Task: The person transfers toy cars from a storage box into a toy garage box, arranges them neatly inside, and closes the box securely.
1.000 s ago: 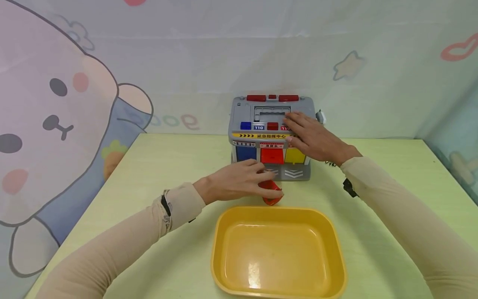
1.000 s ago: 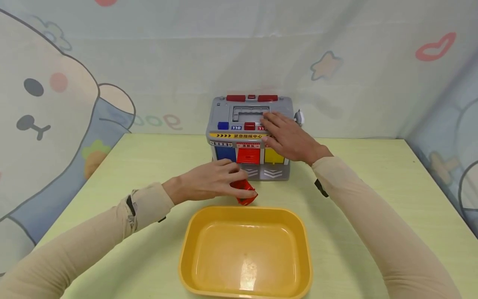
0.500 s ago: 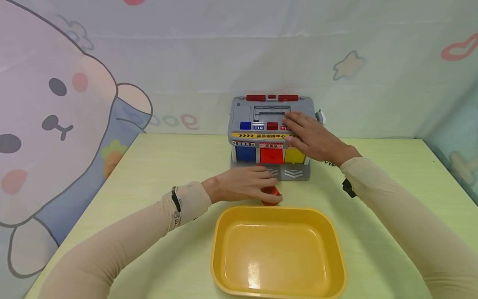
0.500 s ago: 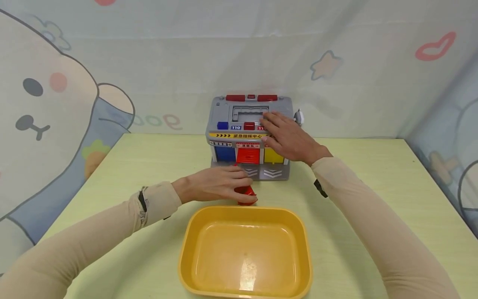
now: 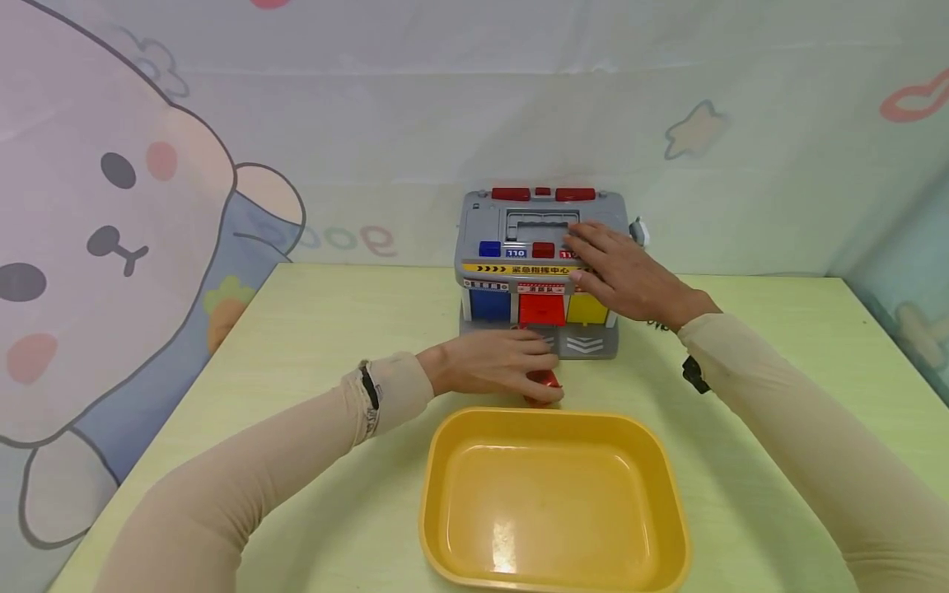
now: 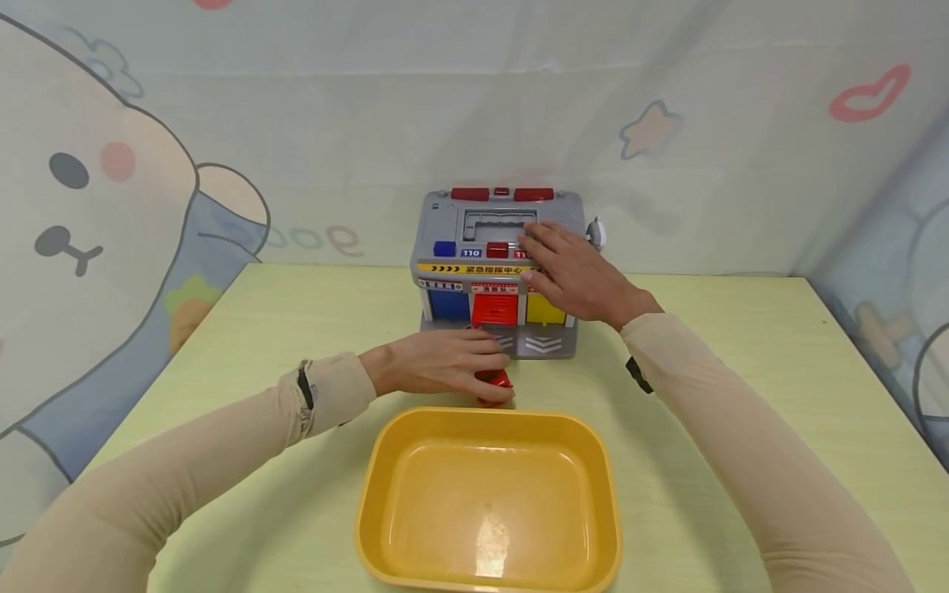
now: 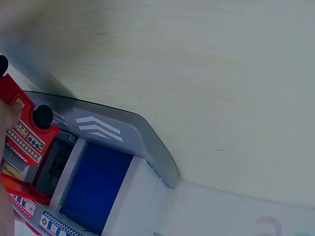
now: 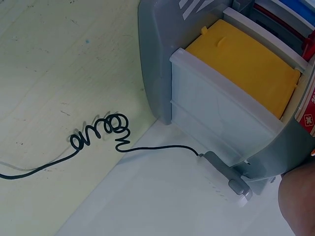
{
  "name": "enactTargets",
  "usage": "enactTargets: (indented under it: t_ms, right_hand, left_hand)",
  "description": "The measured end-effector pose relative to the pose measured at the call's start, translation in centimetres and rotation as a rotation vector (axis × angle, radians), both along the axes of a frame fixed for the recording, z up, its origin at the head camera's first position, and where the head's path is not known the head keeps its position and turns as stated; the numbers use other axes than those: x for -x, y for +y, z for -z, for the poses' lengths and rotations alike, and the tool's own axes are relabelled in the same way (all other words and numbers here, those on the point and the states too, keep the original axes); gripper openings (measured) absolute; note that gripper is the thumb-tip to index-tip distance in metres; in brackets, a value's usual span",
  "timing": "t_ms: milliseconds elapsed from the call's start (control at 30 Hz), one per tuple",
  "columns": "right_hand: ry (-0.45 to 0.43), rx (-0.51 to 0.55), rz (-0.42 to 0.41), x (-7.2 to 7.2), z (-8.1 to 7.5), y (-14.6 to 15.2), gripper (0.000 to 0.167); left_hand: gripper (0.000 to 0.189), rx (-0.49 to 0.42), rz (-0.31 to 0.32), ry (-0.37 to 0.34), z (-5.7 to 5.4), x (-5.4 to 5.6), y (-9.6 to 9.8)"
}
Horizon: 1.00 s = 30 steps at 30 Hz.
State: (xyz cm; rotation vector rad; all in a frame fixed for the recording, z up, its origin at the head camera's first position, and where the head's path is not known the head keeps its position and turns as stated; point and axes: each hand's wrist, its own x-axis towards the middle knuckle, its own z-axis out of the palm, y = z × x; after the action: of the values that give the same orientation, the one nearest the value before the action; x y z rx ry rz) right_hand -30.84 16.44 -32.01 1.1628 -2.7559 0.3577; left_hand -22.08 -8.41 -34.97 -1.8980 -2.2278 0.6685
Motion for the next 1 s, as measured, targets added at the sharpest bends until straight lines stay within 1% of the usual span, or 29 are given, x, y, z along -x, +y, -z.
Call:
enactTargets:
  t_ms: [200, 333, 633, 833, 1000]
  right_hand:
    - [0.001, 0.002, 0.005, 0.0, 0.1, 0.0, 0.065]
    - [0.005, 0.006, 0.002, 0.0, 0.1, 0.0, 0.065]
    - [0.016, 0.011, 0.0, 0.0, 0.1, -0.1, 0.065]
    - [0.011, 0.007, 0.002, 0.0, 0.1, -0.1, 0.065]
    - [0.01, 0.014, 0.001, 0.0, 0.2, -0.1, 0.065]
  left_hand:
    - [0.045, 0.0, 0.016, -0.004, 0.2, 0.8, 0.4]
    - [0.045, 0.021, 0.027, -0.005, 0.4, 1.4, 0.7]
    - [0.05, 0.082, 0.009, 0.023, 0.6, 2.3, 1.0]
    - [0.052, 0.087, -0.011, 0.06, 0.8, 2.7, 1.0]
    - [0.049, 0.077, 0.026, 0.156, 1.2, 3.2, 1.0]
